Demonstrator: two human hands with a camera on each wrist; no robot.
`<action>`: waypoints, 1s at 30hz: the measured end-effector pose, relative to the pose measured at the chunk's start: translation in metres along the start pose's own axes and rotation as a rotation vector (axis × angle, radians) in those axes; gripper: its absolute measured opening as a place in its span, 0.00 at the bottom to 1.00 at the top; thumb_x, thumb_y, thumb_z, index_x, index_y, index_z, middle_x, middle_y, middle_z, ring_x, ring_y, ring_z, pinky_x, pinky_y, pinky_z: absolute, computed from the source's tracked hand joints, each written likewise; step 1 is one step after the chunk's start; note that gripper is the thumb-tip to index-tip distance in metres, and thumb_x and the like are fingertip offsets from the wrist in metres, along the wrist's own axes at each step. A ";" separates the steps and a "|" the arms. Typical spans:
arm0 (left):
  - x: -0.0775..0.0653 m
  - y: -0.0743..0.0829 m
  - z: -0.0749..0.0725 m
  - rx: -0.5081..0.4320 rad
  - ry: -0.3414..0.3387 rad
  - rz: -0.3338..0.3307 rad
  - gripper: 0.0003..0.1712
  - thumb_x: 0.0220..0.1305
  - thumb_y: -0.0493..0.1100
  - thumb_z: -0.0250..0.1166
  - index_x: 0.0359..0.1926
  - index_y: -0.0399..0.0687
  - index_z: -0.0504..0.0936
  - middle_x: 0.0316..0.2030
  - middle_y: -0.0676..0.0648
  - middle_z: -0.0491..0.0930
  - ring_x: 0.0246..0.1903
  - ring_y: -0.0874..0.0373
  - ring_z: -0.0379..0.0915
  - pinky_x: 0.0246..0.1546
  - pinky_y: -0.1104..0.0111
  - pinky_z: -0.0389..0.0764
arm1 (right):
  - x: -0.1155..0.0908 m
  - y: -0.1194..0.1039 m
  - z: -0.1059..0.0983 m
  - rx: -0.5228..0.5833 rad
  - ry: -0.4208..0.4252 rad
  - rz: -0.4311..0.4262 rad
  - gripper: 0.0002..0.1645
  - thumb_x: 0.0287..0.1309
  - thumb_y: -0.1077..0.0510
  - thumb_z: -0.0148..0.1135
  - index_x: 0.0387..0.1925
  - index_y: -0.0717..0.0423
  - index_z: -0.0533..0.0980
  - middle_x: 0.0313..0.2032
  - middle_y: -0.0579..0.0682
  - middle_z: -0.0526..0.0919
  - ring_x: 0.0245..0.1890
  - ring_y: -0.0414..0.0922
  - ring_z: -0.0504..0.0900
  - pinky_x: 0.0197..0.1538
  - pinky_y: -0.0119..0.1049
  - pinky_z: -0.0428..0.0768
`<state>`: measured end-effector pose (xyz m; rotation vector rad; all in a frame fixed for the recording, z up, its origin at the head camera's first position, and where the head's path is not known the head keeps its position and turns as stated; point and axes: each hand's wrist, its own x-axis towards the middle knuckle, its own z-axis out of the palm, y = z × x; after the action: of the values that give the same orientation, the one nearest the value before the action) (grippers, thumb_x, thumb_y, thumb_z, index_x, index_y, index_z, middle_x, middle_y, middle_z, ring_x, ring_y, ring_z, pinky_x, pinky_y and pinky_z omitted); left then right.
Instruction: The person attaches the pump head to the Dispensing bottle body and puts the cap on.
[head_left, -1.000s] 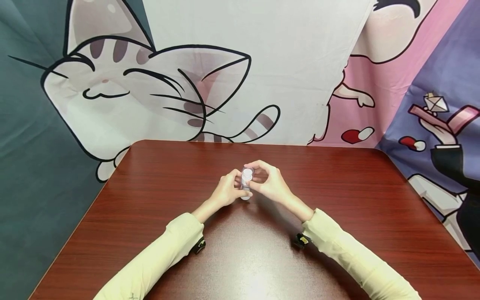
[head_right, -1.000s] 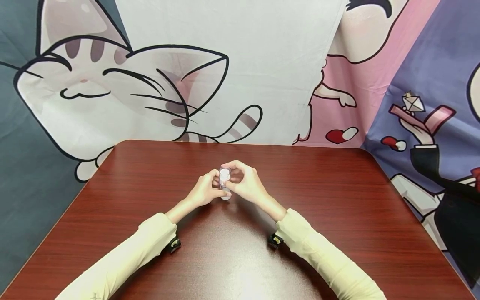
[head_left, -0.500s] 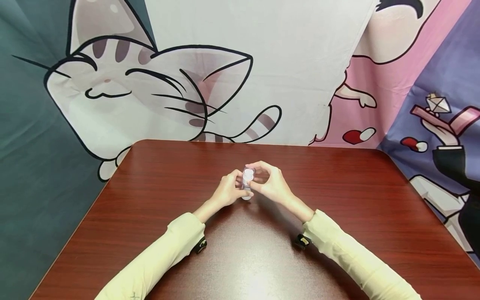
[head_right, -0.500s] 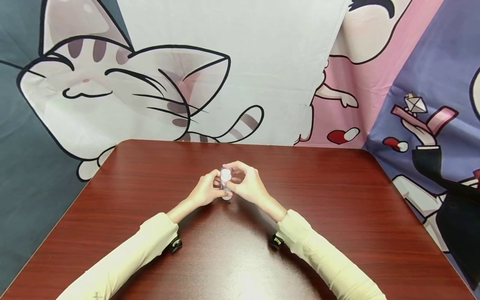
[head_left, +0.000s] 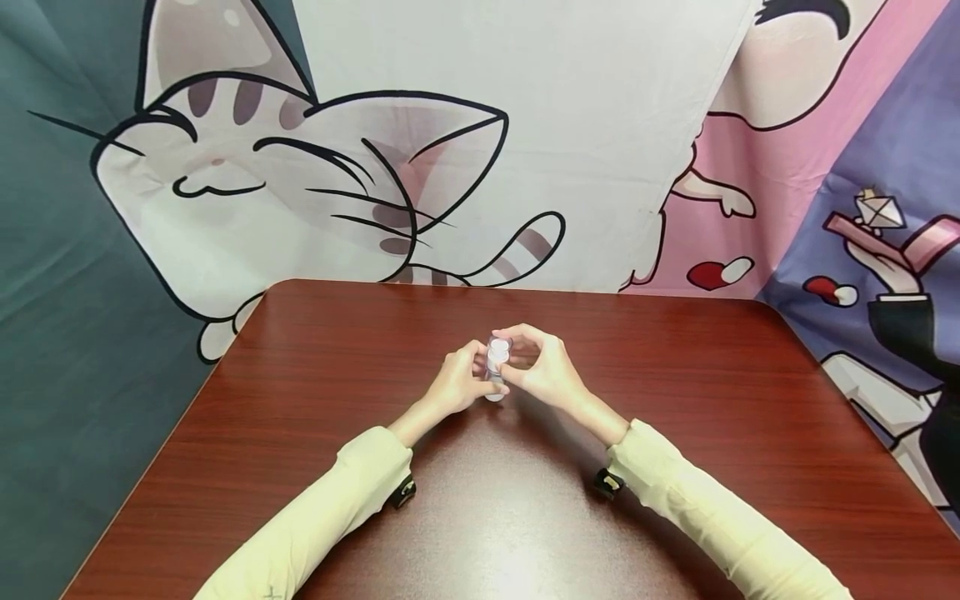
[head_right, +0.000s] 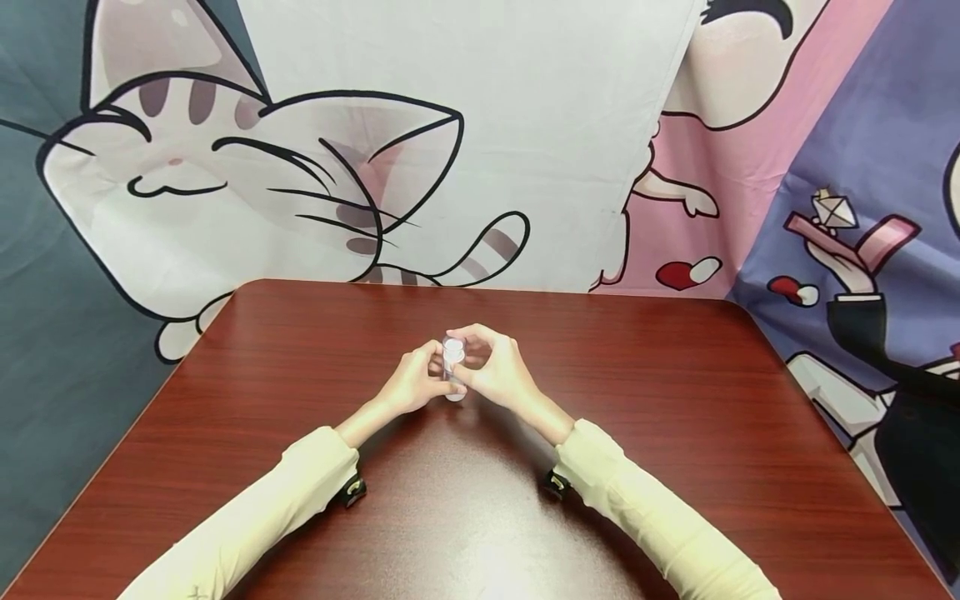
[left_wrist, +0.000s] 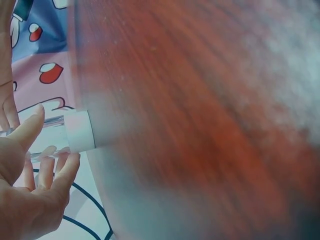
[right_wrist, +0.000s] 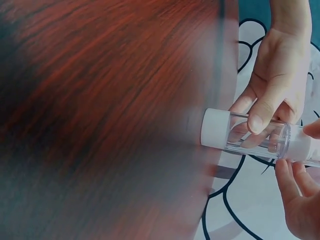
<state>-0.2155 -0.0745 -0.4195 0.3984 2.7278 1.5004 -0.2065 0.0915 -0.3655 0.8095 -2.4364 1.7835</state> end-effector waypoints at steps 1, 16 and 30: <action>0.000 0.000 0.000 0.000 -0.002 0.003 0.27 0.44 0.39 0.78 0.44 0.37 0.75 0.39 0.40 0.84 0.39 0.51 0.83 0.39 0.66 0.85 | 0.000 0.000 0.000 0.000 0.003 0.000 0.21 0.47 0.74 0.66 0.47 0.69 0.77 0.45 0.66 0.83 0.43 0.61 0.84 0.49 0.52 0.84; 0.000 -0.001 -0.003 0.014 0.009 -0.026 0.27 0.44 0.40 0.79 0.44 0.38 0.75 0.39 0.41 0.84 0.39 0.51 0.83 0.40 0.65 0.85 | 0.001 0.004 0.004 0.014 0.011 -0.030 0.21 0.47 0.75 0.66 0.47 0.69 0.78 0.47 0.65 0.83 0.44 0.61 0.84 0.49 0.53 0.83; 0.002 -0.001 0.000 0.022 -0.006 -0.013 0.28 0.45 0.41 0.78 0.44 0.38 0.75 0.39 0.41 0.84 0.40 0.51 0.83 0.42 0.64 0.84 | -0.001 0.006 0.000 -0.001 0.007 -0.061 0.21 0.46 0.75 0.66 0.47 0.69 0.78 0.49 0.64 0.83 0.46 0.60 0.83 0.49 0.55 0.83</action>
<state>-0.2178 -0.0744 -0.4203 0.3838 2.7390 1.4647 -0.2079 0.0929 -0.3716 0.8660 -2.3811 1.7612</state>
